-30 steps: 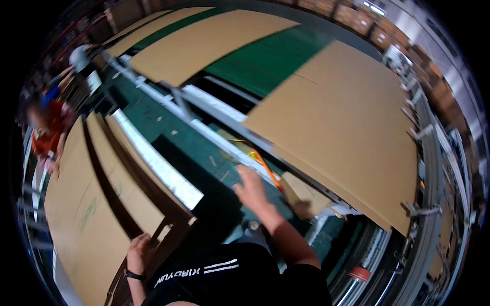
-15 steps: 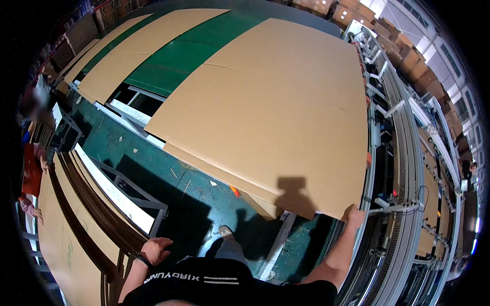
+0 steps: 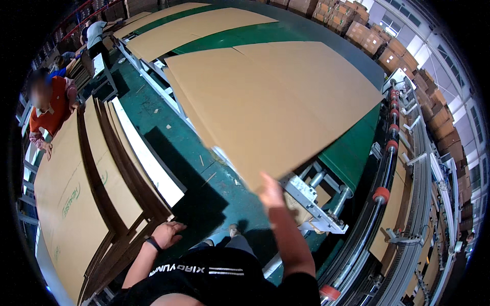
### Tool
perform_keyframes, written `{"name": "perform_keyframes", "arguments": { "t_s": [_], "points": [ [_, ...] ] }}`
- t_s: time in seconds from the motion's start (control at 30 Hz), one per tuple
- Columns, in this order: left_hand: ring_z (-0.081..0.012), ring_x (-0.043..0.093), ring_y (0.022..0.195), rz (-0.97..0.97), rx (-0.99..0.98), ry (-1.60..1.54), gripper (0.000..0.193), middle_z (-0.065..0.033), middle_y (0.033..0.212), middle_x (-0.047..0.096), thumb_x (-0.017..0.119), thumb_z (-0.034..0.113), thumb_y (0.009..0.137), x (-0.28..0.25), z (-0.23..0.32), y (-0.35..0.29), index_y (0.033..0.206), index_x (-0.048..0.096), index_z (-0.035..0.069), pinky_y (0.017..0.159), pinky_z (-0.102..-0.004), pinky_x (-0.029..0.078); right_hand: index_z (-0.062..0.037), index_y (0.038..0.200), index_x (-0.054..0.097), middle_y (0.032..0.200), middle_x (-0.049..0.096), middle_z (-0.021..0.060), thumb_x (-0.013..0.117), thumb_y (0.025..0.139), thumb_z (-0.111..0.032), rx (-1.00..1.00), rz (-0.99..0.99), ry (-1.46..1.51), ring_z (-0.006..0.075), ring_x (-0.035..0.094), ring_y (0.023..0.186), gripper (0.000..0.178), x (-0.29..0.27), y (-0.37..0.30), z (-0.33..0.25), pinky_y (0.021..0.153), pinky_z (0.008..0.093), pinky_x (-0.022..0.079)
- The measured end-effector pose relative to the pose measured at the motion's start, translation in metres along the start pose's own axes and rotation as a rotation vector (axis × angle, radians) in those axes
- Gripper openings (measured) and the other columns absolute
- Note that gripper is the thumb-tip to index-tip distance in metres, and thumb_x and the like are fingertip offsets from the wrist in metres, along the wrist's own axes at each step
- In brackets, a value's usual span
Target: The person folds and assembles flat cardboard boxes on a workbench. They fold the side flaps, tuck the tabs into slots, and then place the assembled boxes onto a conveyor belt.
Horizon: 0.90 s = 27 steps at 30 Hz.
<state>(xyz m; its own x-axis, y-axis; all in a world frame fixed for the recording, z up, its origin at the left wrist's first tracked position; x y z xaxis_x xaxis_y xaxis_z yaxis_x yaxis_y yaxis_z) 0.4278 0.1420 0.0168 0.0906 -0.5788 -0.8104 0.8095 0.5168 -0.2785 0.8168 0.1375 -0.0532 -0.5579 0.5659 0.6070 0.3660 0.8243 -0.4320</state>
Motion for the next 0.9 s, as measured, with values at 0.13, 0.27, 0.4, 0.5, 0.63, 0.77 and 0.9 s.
{"name": "perform_keyframes", "arguments": {
  "t_s": [0.13,0.27,0.4,0.5,0.63,0.77,0.9],
  "points": [
    [-0.0299,0.061,0.106,0.181,0.092,-0.112,0.04,-0.0159,0.117,0.063,0.066,0.015,0.082,-0.01,-0.015,0.025,0.119,0.06,0.005,0.092,-0.0397,0.049,-0.011,0.103,0.058,0.088,0.062,0.0052,0.065,0.089,-0.024,0.376,-0.421,0.132,0.0148,0.058,0.071,0.019,0.272,-0.059,0.108,0.055,0.0248,0.045],
    [-0.0273,0.061,0.106,0.398,0.159,-0.668,0.035,-0.0153,0.117,0.063,0.058,0.027,0.089,0.021,-0.075,0.091,0.119,0.06,0.009,0.092,-0.041,0.049,-0.0076,0.096,0.057,0.078,0.059,0.0064,0.061,0.092,-0.032,0.843,-1.188,0.309,0.0188,0.058,0.07,0.025,0.49,-0.273,0.046,0.06,0.0297,0.049],
    [-0.0274,0.058,0.112,0.225,-0.238,-2.012,0.043,-0.0143,0.124,0.059,0.047,0.042,0.098,0.056,-0.089,0.159,0.125,0.055,0.011,0.095,-0.0424,0.047,-0.0016,0.099,0.055,0.082,0.056,0.0068,0.051,0.097,-0.026,0.147,-1.407,0.271,0.0172,0.051,0.072,0.025,0.533,-0.232,-0.106,0.068,0.0323,0.047],
    [-0.0257,0.053,0.122,0.243,-0.044,-2.39,0.056,-0.0108,0.134,0.055,0.055,0.046,0.094,0.009,-0.038,0.153,0.136,0.047,0.009,0.102,-0.0418,0.044,0.0016,0.139,0.039,0.087,0.054,0.0047,0.044,0.098,-0.04,-0.241,-1.393,0.228,0.0166,0.048,0.079,0.059,0.49,-0.201,-0.189,0.077,0.0328,0.044],
    [-0.0256,0.061,0.111,0.286,-0.129,-2.209,0.052,-0.0143,0.123,0.062,0.062,0.032,0.092,0.009,-0.083,0.169,0.131,0.049,0.0,0.098,-0.0418,0.048,-0.003,0.146,0.03,0.12,0.053,0.0159,0.033,0.096,-0.06,-0.73,-0.603,0.086,0.0269,0.053,0.104,0.076,0.302,-0.006,-0.268,0.091,0.0396,0.044],
    [-0.024,0.065,0.102,0.39,-0.329,-1.855,0.05,-0.0139,0.118,0.063,0.07,0.014,0.085,0.003,-0.09,0.183,0.128,0.051,-0.003,0.091,-0.0377,0.052,0.0019,0.134,0.046,0.129,0.052,0.0207,0.06,0.091,-0.016,-1.115,0.399,-1.077,0.0317,0.051,0.12,0.048,0.108,0.099,-0.199,0.103,0.0432,0.04],
    [-0.0223,0.066,0.095,0.516,-0.371,-1.578,0.047,-0.0116,0.107,0.067,0.074,0.0,0.075,-0.017,-0.083,0.171,0.12,0.059,-0.002,0.086,-0.0351,0.053,-0.0009,0.122,0.059,0.127,0.054,0.0225,0.065,0.083,-0.021,-1.036,0.35,-1.848,0.0397,0.045,0.124,0.044,-0.004,0.155,-0.08,0.108,0.0491,0.032]
  ]
}}
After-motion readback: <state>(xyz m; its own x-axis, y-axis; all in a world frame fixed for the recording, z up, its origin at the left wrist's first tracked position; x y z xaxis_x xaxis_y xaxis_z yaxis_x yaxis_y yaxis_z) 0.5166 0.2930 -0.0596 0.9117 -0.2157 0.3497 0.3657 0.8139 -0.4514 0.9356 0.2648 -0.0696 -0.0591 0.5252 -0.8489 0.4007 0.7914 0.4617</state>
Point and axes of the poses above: each hand's wrist, its own y-axis towards the middle knuckle, its own x-axis out of the palm, z = x × y, the point moved 7 cm from there along y, towards the middle knuckle
